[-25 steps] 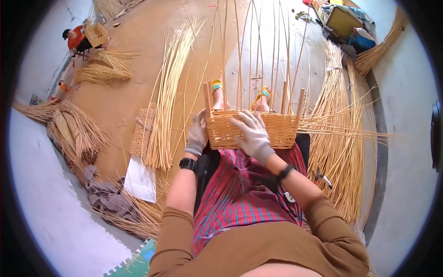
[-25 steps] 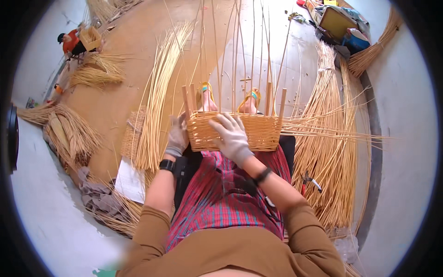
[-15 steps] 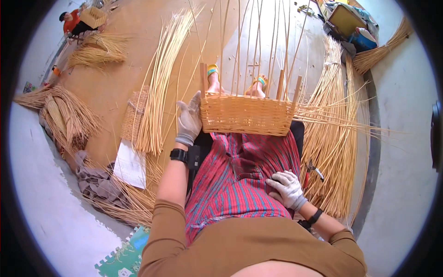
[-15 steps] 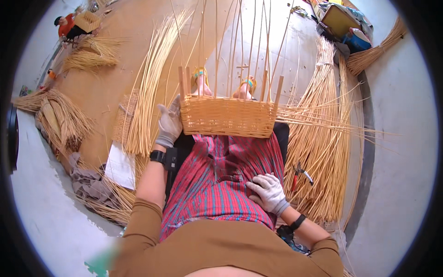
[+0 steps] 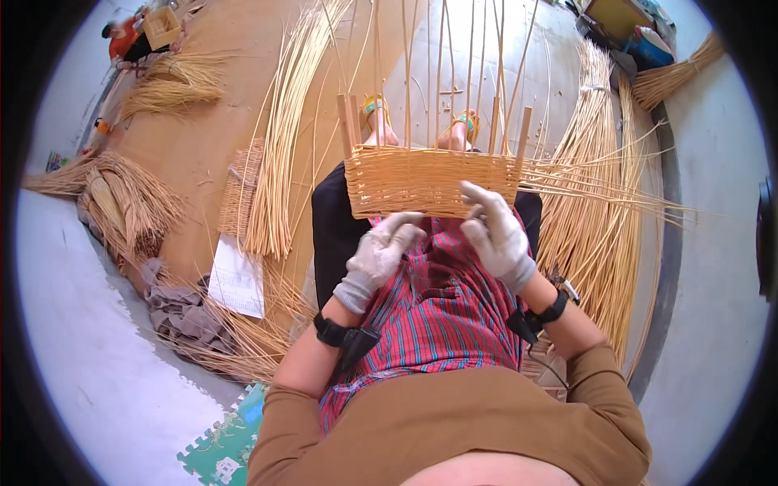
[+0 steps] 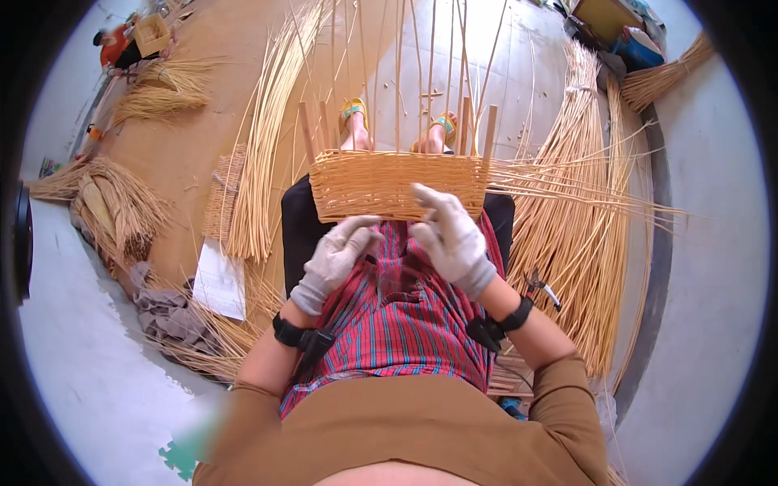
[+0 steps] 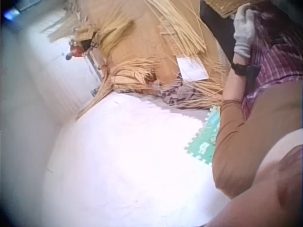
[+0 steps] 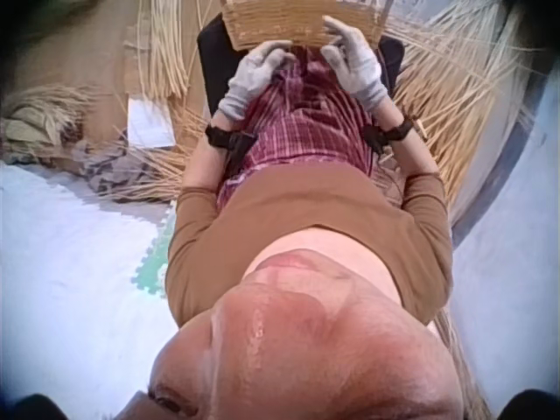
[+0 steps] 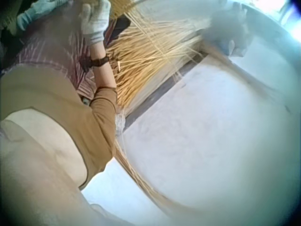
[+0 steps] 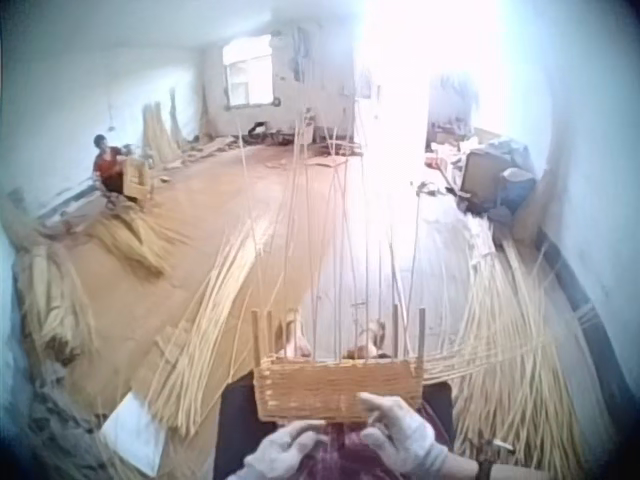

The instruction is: Weaving a rectangular straw basket while seated on the floor.

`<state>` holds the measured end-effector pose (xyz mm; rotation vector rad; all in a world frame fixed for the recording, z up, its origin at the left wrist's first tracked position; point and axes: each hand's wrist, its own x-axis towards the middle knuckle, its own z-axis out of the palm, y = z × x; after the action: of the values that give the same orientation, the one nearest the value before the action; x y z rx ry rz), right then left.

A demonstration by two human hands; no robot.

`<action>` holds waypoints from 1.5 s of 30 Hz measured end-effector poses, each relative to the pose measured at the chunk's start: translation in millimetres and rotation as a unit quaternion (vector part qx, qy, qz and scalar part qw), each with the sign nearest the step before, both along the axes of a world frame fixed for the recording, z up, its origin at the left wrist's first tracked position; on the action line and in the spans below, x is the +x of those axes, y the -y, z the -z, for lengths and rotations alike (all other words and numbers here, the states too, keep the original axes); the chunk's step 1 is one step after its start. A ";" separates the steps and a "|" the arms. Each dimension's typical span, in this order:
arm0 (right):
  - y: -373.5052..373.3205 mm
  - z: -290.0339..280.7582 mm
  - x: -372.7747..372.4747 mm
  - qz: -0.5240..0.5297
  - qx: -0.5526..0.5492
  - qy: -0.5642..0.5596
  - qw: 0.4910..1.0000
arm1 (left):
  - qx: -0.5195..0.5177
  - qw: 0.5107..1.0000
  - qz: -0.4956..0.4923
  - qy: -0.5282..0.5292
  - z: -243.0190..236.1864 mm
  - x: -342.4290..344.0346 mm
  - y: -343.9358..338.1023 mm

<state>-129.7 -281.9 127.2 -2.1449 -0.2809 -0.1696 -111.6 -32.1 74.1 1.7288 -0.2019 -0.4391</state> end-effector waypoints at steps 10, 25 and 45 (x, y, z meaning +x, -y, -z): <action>16.0 -27.8 79.8 -0.140 -0.230 -0.017 0.963 | -0.184 0.970 0.022 -0.158 -28.2 83.6 33.7; 184.0 -29.6 183.3 0.117 -0.432 0.096 0.889 | -0.019 0.974 -0.210 0.082 -22.9 231.6 -61.9; 134.5 -27.4 111.7 0.065 -0.179 -0.086 0.978 | -0.320 0.905 -0.279 0.000 6.3 203.3 -36.8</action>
<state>-18.0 -416.3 154.6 -2.5198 -0.0724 -0.0074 91.7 4.7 67.8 1.0641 0.1458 0.0603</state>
